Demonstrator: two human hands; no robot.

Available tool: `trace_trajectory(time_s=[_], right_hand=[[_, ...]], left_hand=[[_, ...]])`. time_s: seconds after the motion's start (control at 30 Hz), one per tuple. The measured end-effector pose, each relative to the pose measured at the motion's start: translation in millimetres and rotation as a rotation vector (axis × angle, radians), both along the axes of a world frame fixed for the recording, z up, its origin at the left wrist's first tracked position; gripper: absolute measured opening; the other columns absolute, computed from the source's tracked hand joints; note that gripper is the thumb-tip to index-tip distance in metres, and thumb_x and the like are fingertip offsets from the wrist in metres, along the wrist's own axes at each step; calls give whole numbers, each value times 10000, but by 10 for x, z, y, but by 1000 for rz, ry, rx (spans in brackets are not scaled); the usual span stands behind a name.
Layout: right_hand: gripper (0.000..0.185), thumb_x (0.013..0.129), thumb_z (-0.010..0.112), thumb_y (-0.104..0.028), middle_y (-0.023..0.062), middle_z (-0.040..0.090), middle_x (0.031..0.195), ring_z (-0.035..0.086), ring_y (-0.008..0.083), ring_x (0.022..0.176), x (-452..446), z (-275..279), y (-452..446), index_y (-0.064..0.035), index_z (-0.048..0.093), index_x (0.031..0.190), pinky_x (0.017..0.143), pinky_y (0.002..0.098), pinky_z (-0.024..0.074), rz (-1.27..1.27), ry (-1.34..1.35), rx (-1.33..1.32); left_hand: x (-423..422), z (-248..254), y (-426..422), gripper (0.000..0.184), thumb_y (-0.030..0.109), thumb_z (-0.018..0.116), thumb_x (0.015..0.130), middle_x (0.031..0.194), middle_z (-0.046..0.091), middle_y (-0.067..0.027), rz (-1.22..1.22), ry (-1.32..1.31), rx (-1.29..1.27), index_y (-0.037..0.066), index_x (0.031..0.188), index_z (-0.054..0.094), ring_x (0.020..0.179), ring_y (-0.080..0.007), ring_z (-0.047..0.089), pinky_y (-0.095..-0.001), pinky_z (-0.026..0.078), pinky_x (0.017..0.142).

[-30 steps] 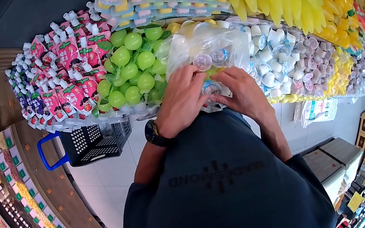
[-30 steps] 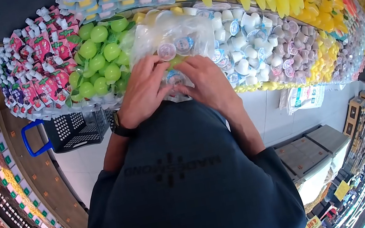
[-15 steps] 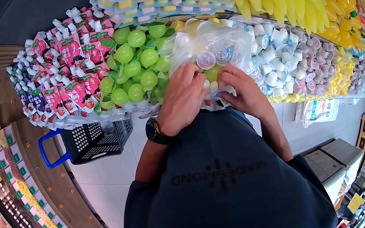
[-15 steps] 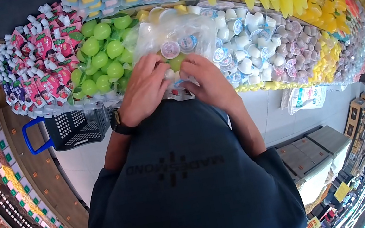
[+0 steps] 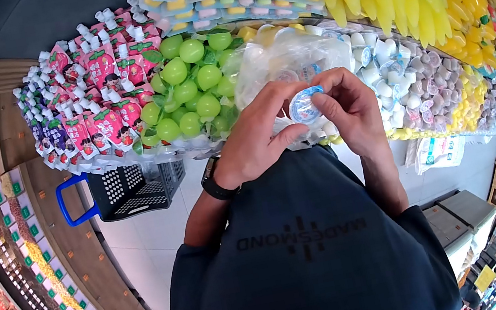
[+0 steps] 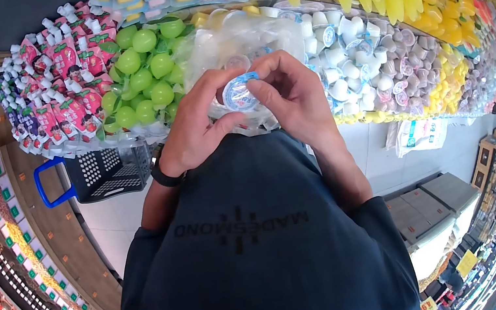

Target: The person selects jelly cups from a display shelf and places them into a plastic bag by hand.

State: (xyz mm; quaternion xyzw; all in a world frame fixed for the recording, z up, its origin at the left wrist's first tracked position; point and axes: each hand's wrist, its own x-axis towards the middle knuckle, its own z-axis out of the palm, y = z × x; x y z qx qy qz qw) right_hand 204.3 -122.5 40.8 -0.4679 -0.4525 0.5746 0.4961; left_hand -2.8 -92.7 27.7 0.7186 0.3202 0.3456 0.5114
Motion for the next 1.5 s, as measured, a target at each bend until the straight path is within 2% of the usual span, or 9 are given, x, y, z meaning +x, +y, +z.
trace_trajectory(time_s=[0.1, 0.3, 0.63, 1.03, 1.33, 1.5], right_hand=[[77, 1029, 669, -14, 12, 668, 1022, 633, 57, 912, -19, 85, 11, 0, 621, 1088, 793, 228, 513, 9, -81, -16], [94, 1050, 656, -55, -1, 670, 1036, 597, 48, 855, -44, 55, 46, 5, 678, 1119, 733, 212, 476, 0, 30, 59], [108, 1053, 657, -64, 3, 674, 1072, 599, 51, 863, -65, 24, 40, 4, 705, 1122, 726, 215, 471, -13, 62, 70], [112, 1049, 662, -58, -14, 682, 1034, 586, 30, 819, -99, 14, 21, -4, 718, 1130, 669, 196, 440, -37, 72, 33], [120, 1046, 670, -73, -15, 690, 1045, 596, 31, 817, -93, -18, 17, -11, 723, 1135, 672, 195, 454, -38, 56, 28], [128, 1047, 673, -85, -19, 696, 1000, 598, 29, 808, -96, -21, 18, -13, 722, 1141, 671, 193, 456, -41, 59, 21]], left_hand=[[-9, -25, -30, 570, 120, 781, 907, 1226, 647, -144, 26, -6, -35, 51, 1419, 543, 989, -292, 655, -395, 536, 885], [1, -71, -65, 550, 155, 791, 910, 1206, 684, -144, 110, -104, -71, 42, 1394, 554, 996, -294, 663, -377, 520, 884], [-1, -45, -69, 565, 177, 815, 897, 1185, 689, -149, 148, -77, -15, 29, 1376, 554, 993, -290, 672, -379, 519, 878], [-5, -95, -91, 594, 222, 843, 882, 1133, 692, -145, 149, -89, -49, 6, 1352, 550, 903, -269, 633, -376, 516, 832], [-4, -91, -91, 586, 213, 835, 887, 1095, 685, -147, 151, -86, -53, 11, 1356, 548, 902, -275, 636, -379, 515, 828], [-6, -90, -88, 582, 210, 826, 894, 1092, 684, -151, 146, -81, -55, 9, 1363, 545, 909, -283, 643, -382, 517, 832]])
